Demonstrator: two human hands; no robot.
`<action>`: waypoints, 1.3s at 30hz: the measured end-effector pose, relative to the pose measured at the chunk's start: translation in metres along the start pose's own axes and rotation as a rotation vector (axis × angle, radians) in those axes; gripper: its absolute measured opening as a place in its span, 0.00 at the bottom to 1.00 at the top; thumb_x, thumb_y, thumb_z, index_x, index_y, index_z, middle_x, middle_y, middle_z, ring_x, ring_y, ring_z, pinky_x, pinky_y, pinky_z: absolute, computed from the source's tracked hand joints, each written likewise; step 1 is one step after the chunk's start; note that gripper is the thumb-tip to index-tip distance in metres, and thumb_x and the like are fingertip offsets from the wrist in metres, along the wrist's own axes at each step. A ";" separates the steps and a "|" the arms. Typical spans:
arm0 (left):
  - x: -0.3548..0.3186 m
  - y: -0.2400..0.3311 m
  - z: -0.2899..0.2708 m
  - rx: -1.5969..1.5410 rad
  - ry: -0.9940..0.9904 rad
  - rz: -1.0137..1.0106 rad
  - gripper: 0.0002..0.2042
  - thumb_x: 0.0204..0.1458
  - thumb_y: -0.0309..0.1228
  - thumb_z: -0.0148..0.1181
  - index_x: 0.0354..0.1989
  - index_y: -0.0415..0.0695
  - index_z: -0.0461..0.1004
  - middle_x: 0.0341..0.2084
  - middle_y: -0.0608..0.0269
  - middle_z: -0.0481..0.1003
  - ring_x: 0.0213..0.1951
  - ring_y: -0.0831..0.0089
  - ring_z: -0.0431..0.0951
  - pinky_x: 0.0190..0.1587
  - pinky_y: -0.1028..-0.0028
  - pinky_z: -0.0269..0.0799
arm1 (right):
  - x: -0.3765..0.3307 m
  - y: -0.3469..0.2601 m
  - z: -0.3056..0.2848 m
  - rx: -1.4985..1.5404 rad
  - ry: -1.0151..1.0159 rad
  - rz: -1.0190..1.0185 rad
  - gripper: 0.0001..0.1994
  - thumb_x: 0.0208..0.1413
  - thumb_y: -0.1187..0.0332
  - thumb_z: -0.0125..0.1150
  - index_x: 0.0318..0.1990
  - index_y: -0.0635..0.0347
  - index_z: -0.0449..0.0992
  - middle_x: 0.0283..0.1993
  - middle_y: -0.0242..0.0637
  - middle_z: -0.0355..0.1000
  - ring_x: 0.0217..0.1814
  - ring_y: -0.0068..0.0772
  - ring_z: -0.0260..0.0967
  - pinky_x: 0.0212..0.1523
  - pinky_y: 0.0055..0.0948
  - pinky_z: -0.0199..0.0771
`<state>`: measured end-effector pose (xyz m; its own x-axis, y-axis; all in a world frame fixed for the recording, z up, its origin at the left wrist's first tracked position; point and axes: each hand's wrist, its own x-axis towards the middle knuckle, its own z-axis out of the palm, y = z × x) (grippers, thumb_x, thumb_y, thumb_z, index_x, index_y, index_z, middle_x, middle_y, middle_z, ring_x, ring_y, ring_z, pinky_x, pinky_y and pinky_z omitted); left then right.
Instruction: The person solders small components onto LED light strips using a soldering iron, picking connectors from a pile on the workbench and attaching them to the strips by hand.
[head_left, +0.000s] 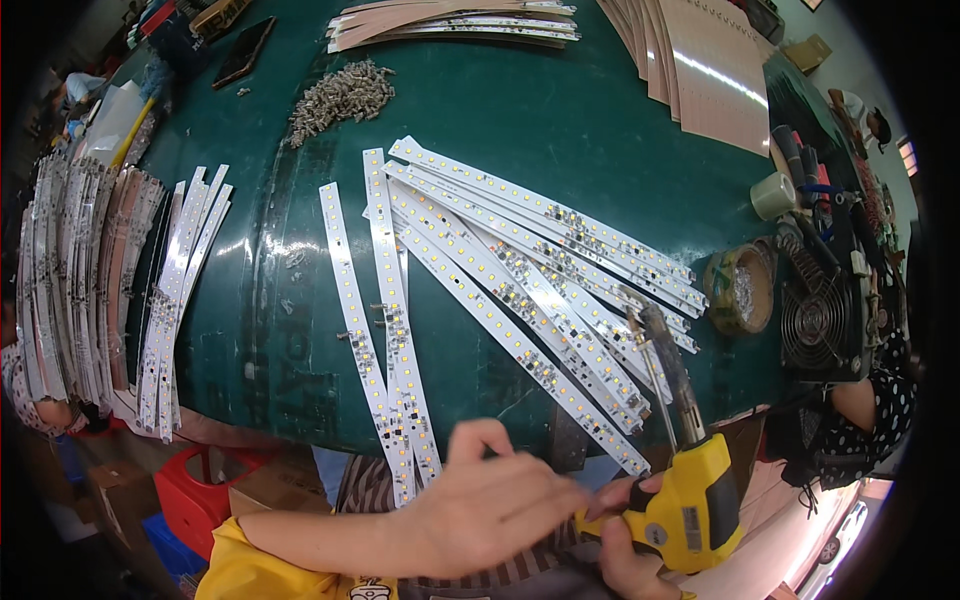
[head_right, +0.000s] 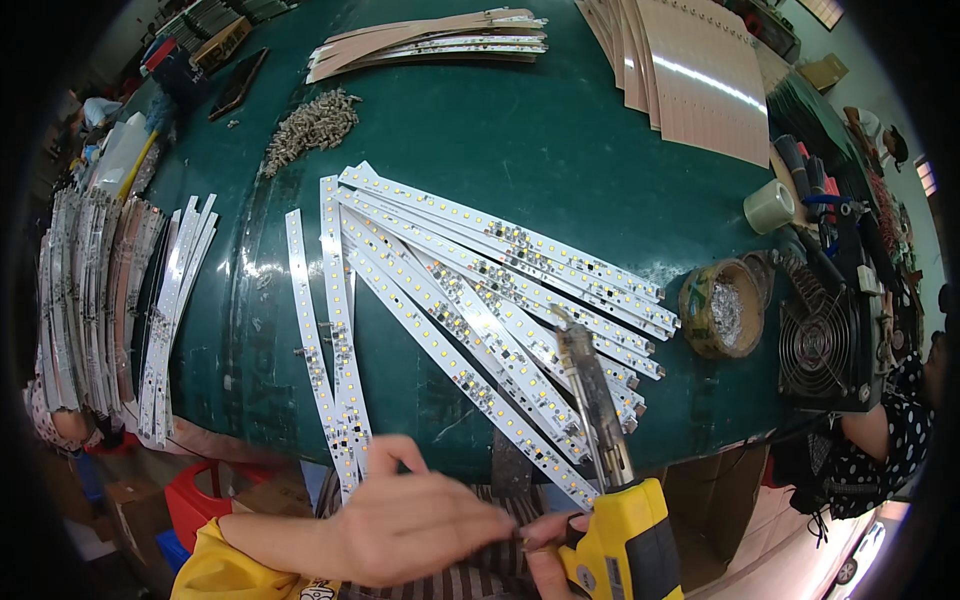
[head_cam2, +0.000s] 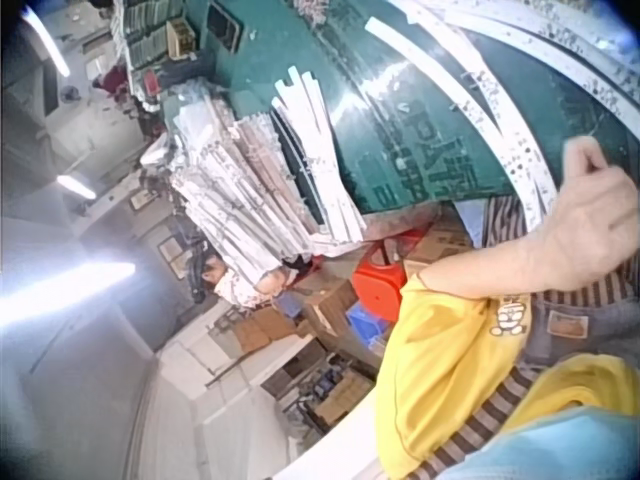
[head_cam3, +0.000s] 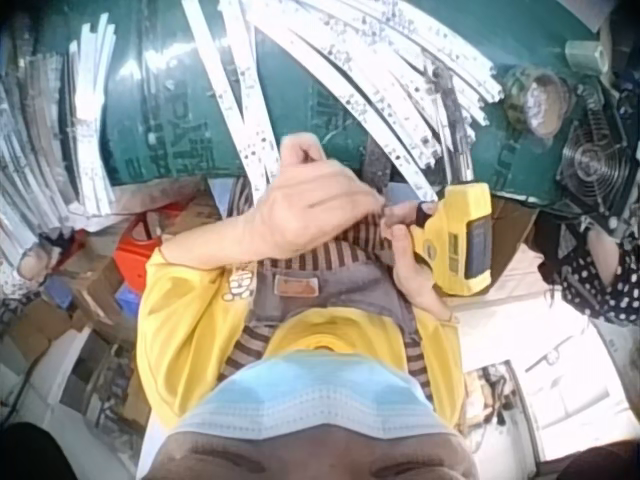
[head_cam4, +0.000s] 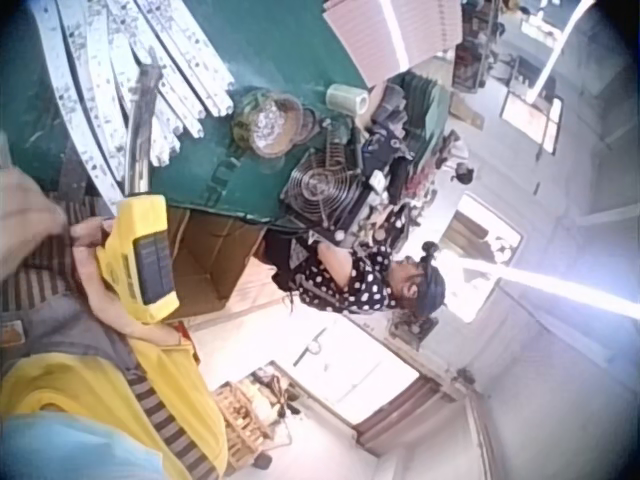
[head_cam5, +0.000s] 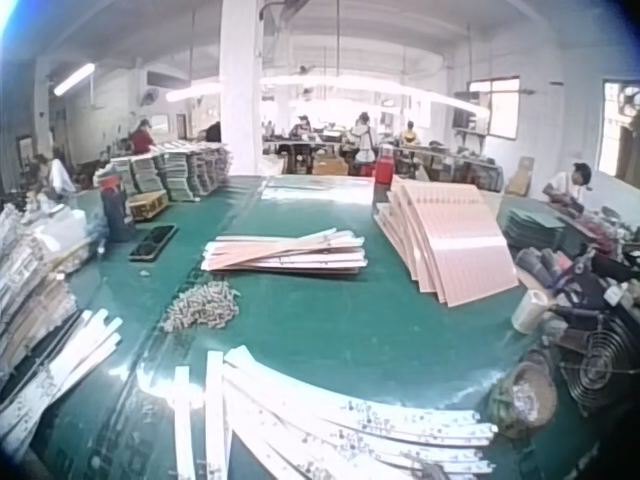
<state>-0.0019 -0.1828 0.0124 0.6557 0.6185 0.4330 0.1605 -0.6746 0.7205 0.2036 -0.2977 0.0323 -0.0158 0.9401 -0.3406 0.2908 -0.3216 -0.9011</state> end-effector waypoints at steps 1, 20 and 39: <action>0.002 -0.005 -0.002 0.106 0.029 -0.031 0.12 0.43 0.24 0.67 0.38 0.42 0.80 0.32 0.70 0.80 0.31 0.76 0.78 0.39 0.68 0.59 | -0.002 0.003 0.000 0.031 0.037 -0.004 0.14 0.63 0.68 0.61 0.53 0.61 0.69 0.44 0.33 0.71 0.44 0.24 0.69 0.45 0.24 0.71; 0.014 -0.047 -0.001 0.220 0.257 -0.406 0.07 0.43 0.23 0.71 0.32 0.45 0.82 0.20 0.67 0.78 0.23 0.73 0.75 0.36 0.70 0.57 | -0.038 0.073 0.011 0.339 0.279 -0.060 0.25 0.63 0.49 0.58 0.55 0.60 0.66 0.48 0.40 0.67 0.32 0.25 0.69 0.32 0.26 0.71; 0.008 -0.046 -0.001 0.512 0.106 -0.128 0.11 0.45 0.24 0.64 0.39 0.39 0.79 0.35 0.66 0.78 0.35 0.71 0.77 0.46 0.58 0.58 | -0.037 0.071 0.006 0.224 0.242 0.020 0.28 0.63 0.44 0.57 0.56 0.60 0.65 0.28 0.32 0.66 0.28 0.23 0.65 0.31 0.25 0.68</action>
<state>-0.0044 -0.1463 -0.0170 0.5333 0.7279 0.4310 0.5906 -0.6851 0.4263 0.2186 -0.3560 -0.0207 0.2236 0.9242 -0.3097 0.0704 -0.3323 -0.9406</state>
